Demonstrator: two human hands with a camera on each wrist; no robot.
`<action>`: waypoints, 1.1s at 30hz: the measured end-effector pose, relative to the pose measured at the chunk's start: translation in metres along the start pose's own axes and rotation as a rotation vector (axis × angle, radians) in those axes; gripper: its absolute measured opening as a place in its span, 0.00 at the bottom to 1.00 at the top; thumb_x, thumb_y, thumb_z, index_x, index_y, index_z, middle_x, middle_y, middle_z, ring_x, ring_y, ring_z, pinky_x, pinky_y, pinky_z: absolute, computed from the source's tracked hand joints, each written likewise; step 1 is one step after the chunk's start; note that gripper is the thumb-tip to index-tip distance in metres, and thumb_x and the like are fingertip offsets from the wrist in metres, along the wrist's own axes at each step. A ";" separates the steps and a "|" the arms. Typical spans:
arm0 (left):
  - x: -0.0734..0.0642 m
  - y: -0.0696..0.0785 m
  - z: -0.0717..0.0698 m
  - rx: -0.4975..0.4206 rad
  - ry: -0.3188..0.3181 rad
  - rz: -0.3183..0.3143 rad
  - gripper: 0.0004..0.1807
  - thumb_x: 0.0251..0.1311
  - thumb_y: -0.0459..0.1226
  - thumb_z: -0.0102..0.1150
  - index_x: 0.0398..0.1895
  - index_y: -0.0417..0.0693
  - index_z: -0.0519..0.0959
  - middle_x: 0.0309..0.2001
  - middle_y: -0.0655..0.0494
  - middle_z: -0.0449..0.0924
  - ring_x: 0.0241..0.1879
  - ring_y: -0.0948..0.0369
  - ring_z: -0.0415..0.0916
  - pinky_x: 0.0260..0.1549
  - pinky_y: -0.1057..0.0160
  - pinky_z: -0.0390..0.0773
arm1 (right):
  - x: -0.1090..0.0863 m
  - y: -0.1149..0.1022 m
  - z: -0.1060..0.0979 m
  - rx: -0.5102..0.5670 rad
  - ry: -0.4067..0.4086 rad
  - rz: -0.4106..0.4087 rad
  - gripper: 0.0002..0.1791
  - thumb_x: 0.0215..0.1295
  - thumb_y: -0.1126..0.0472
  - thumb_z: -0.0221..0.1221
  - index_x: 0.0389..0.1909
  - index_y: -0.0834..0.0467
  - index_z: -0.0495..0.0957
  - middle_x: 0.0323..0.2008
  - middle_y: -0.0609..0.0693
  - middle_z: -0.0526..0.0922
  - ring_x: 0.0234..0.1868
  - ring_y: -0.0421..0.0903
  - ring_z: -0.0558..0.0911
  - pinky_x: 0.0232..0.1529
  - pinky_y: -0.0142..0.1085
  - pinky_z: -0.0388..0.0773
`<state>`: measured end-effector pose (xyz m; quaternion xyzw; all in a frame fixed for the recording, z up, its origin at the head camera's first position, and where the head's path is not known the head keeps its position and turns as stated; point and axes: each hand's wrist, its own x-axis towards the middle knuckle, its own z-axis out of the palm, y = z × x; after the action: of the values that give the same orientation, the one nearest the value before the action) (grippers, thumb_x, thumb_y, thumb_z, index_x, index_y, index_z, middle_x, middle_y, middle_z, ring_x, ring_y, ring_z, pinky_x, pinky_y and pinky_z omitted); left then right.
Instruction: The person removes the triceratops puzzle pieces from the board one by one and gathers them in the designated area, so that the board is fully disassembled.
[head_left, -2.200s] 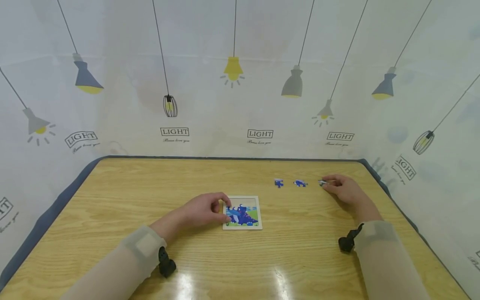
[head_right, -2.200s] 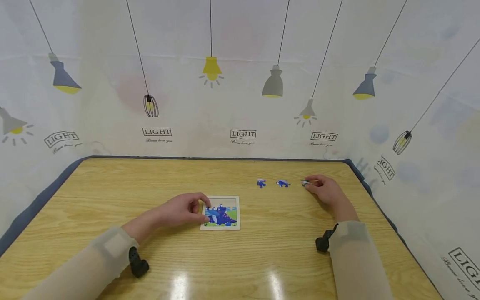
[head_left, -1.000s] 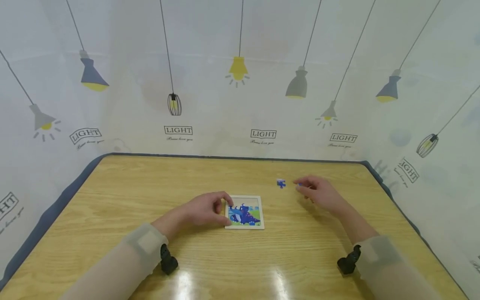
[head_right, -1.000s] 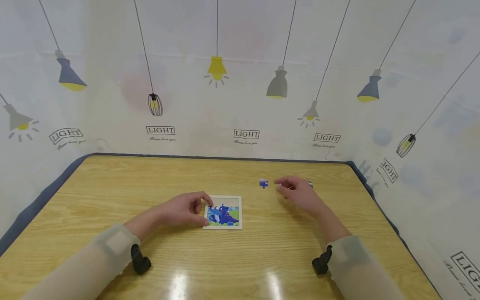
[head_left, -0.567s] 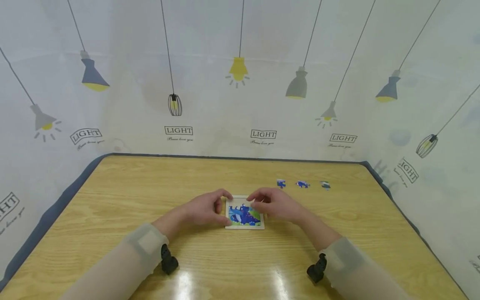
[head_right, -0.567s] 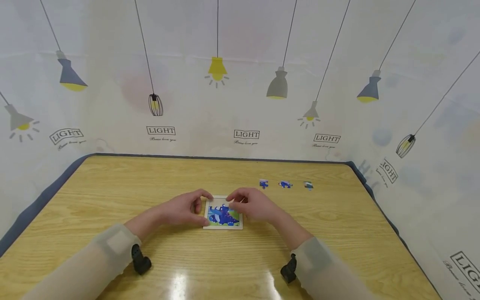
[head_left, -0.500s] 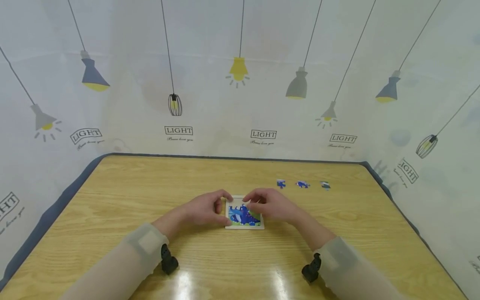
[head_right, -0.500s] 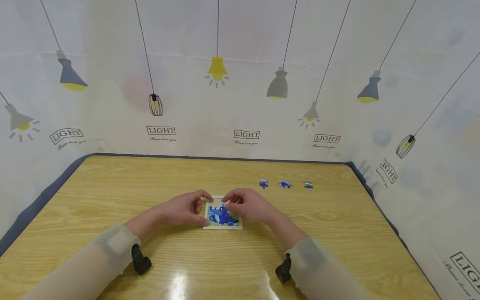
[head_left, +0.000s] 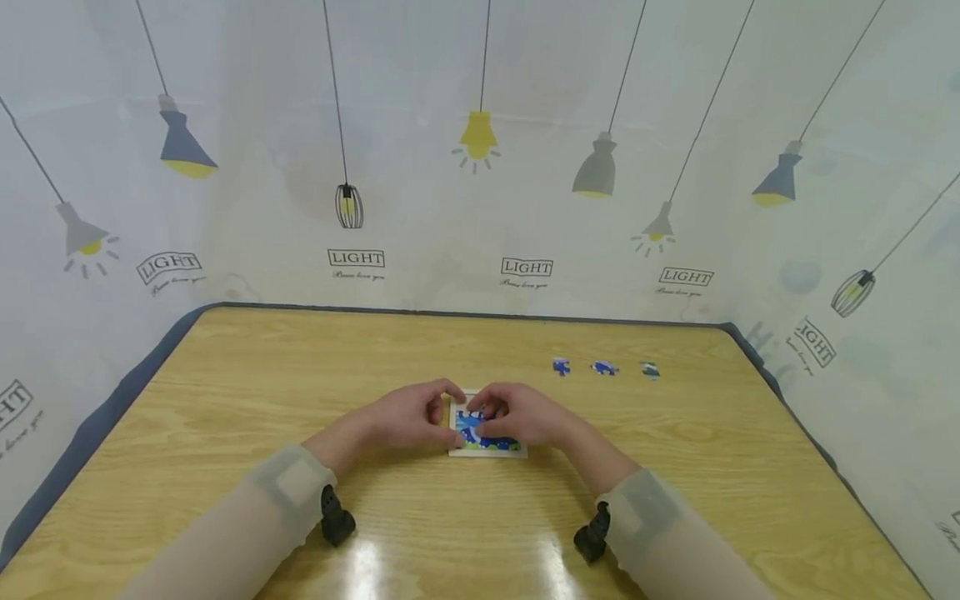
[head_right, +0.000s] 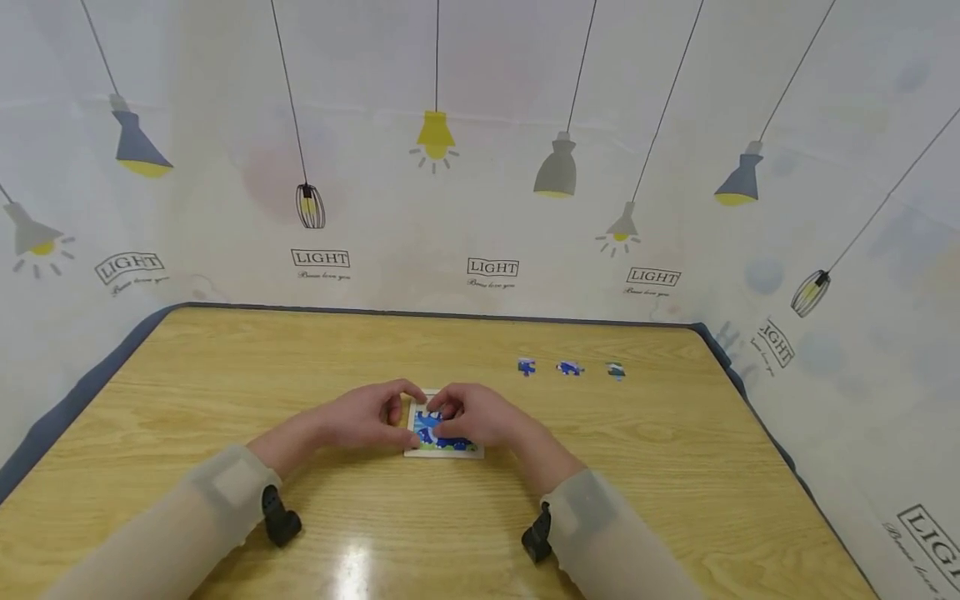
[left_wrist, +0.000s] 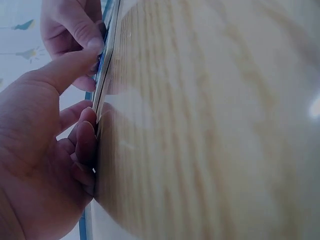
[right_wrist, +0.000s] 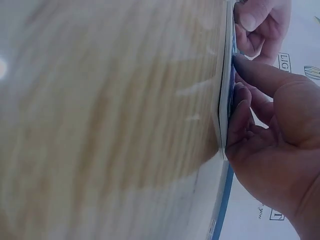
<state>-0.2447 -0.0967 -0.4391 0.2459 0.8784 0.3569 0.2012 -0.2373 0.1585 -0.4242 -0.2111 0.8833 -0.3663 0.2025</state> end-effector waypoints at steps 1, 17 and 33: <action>0.000 0.001 0.000 0.005 0.002 0.000 0.31 0.65 0.52 0.78 0.68 0.61 0.77 0.38 0.56 0.78 0.35 0.59 0.73 0.43 0.57 0.74 | 0.000 -0.001 0.000 0.003 -0.006 -0.003 0.18 0.76 0.59 0.70 0.62 0.55 0.84 0.47 0.47 0.86 0.46 0.43 0.81 0.54 0.40 0.79; 0.001 0.004 -0.001 -0.003 -0.002 -0.008 0.31 0.64 0.51 0.80 0.66 0.62 0.77 0.37 0.56 0.78 0.34 0.59 0.73 0.42 0.57 0.73 | 0.001 -0.001 0.003 0.055 0.021 0.008 0.16 0.74 0.62 0.71 0.59 0.55 0.82 0.46 0.50 0.81 0.46 0.46 0.77 0.52 0.39 0.74; 0.001 0.001 0.000 0.014 0.001 0.010 0.32 0.63 0.51 0.80 0.66 0.60 0.77 0.36 0.57 0.77 0.34 0.60 0.73 0.41 0.58 0.73 | 0.002 0.008 0.010 0.086 0.076 0.010 0.06 0.80 0.54 0.65 0.50 0.49 0.87 0.44 0.46 0.85 0.45 0.44 0.79 0.51 0.40 0.75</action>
<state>-0.2450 -0.0953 -0.4382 0.2516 0.8798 0.3517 0.1973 -0.2353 0.1569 -0.4371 -0.1839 0.8748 -0.4107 0.1795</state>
